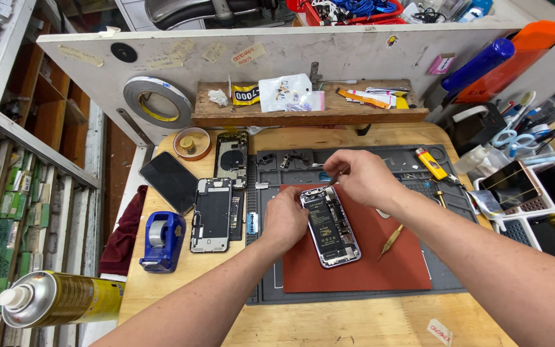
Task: The person uses a screwdriver and a plastic pry tool to remove screws and disconnect internal components from a disassembled smartphone. They carefully lift and set aside small parts while working on the motherboard area.
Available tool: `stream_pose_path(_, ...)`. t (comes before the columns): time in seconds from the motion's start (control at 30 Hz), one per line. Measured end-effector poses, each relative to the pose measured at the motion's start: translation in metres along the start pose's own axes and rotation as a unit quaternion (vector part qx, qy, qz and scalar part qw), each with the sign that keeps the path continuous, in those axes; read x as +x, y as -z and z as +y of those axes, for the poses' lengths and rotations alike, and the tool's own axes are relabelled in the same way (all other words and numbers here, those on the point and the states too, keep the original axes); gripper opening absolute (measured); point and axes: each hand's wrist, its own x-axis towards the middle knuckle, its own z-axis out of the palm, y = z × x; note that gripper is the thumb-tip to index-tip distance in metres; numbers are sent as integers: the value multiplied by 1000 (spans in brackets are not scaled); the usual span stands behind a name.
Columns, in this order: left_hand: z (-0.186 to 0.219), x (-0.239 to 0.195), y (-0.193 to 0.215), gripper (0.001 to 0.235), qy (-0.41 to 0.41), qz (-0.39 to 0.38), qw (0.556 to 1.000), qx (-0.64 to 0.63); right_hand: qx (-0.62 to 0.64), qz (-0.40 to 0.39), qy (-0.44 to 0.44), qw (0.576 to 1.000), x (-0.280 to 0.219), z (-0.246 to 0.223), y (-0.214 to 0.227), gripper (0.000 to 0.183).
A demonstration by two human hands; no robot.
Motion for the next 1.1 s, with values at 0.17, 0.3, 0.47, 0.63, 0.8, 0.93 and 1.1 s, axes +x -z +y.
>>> stream_pose_path(0.17,3,-1,1,45,7,-9,1000,7,-47,2,-8,999,-4,-3,1,21)
stream_pose_path(0.3,3,-1,-2,45,-2,-7,1000,5,-35,12,-11,999,-6,-3,-1,23)
stream_pose_path(0.47,4,-1,-1,44,-2,-8,1000,10,3,26,-6,1000,-7,3,-2,25)
stream_pose_path(0.63,8,-5,3,46,11,-22,1000,1,100,54,-96,989,-10,13,-1,22)
stream_pose_path(0.8,9,-1,8,45,30,-26,999,-25,330,65,-176,925,-10,26,2,22)
stream_pose_path(0.93,12,13,10,34,-81,38,996,19,447,79,-257,853,-11,35,11,23)
stream_pose_path(1.1,34,41,7,24,-170,22,981,89,499,78,-274,819,-11,40,17,21)
